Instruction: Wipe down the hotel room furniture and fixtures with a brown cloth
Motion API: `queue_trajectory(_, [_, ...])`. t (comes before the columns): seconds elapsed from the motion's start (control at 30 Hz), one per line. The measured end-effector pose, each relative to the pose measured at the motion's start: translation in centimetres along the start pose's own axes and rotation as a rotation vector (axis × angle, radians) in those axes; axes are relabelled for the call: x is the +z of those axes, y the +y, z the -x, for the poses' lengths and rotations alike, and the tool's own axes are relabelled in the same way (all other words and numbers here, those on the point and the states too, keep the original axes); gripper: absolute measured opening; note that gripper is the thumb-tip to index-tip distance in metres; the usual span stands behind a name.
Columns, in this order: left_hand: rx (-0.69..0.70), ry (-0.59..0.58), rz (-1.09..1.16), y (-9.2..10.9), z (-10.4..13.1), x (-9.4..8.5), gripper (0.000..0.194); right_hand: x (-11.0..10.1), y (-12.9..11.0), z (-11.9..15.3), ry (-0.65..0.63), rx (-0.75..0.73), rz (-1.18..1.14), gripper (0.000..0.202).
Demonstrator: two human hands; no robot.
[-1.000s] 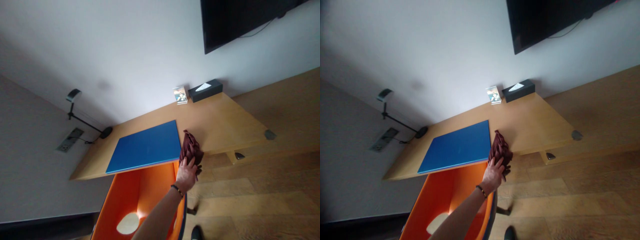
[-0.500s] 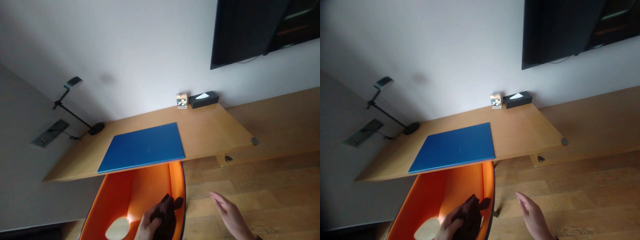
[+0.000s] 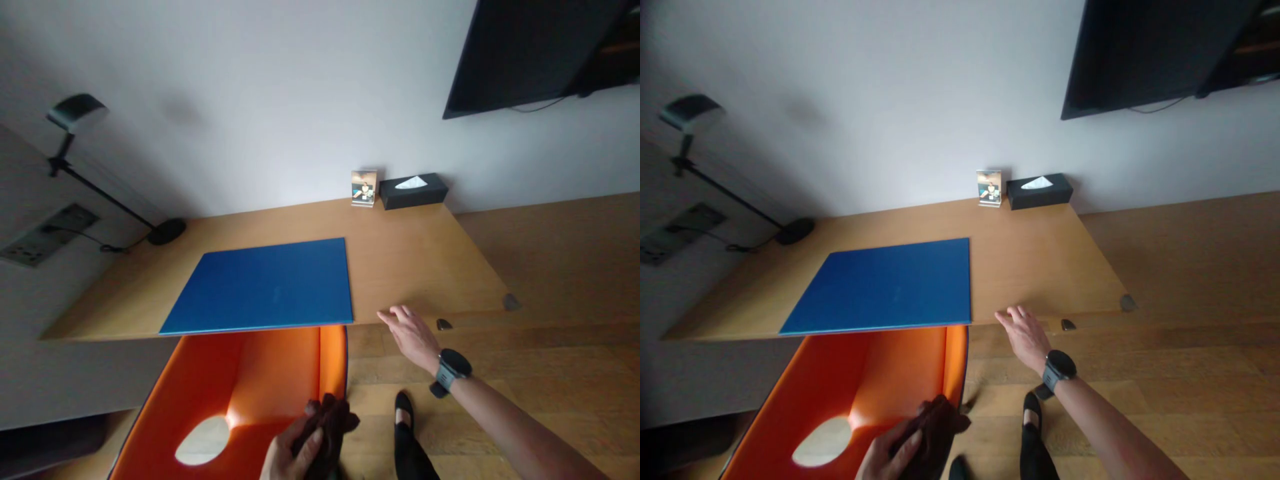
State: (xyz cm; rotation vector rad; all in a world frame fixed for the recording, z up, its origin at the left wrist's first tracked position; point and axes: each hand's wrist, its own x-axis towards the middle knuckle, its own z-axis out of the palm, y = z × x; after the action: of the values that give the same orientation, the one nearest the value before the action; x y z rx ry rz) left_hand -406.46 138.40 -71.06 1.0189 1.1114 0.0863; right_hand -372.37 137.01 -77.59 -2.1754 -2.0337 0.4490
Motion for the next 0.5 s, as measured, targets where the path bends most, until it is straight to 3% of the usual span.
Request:
queue_trajectory(0.2, [0.039, 0.35, -0.285, 3.7, -6.2, 6.2, 0.042, -1.9, 2.4, -0.1, -0.108, -0.103, -0.177, 0.04])
queue_trajectory(0.3, [-0.036, 0.45, -0.36, 5.7, -8.4, 8.7, 0.042, -1.6, 1.1, 0.9, -0.195, 0.06, -0.657, 0.034])
queue_trajectory(0.4, [-0.076, 0.474, -0.315, 6.8, -9.7, 10.8, 0.038, -0.8, -0.7, 2.1, -0.333, 0.315, -1.158, 0.046])
queue_trajectory(0.5, [-0.045, 0.474, -0.259, 6.8, -10.8, 12.8, 0.035, -0.5, -0.7, 2.3, -0.279, 0.457, -1.214, 0.052])
